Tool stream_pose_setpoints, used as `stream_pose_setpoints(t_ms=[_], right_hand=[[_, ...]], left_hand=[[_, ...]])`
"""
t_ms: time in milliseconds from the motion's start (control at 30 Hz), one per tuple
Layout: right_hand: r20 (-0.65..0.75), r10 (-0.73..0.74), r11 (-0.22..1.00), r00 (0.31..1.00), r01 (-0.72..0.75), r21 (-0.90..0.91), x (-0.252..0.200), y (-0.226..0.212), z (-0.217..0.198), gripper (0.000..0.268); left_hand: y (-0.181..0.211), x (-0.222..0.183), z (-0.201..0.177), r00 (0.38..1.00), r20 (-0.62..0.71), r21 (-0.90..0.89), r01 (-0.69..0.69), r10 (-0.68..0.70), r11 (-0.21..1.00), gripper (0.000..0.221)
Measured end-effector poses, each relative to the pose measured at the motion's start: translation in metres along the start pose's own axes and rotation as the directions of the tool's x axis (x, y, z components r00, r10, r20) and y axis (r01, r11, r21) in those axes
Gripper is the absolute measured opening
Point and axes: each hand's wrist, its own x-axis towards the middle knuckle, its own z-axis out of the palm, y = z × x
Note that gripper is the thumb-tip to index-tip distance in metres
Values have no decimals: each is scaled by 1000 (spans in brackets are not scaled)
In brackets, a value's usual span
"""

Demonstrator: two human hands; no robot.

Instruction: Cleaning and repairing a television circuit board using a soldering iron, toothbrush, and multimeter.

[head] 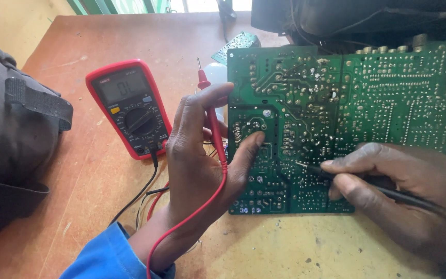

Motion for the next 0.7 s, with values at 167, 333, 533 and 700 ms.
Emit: stream_pose_setpoints(t_ms=[167, 333, 533, 700], right_hand=[[-65, -56, 994, 996, 61, 85, 0, 2, 2, 29], [46, -32, 999, 998, 31, 22, 7, 26, -11, 30], [125, -164, 986, 978, 160, 44, 11, 28, -14, 25], [274, -388, 921, 880, 354, 164, 15, 28, -14, 26]], left_hand=[[0, 1, 0, 1000, -2, -7, 3, -3, 1000, 57], [-1, 0, 0, 1000, -1, -2, -6, 6, 1000, 57], [-2, 0, -1, 1000, 4, 3, -9, 9, 1000, 57], [-1, 1, -1, 1000, 11, 6, -16, 16, 1000, 57]])
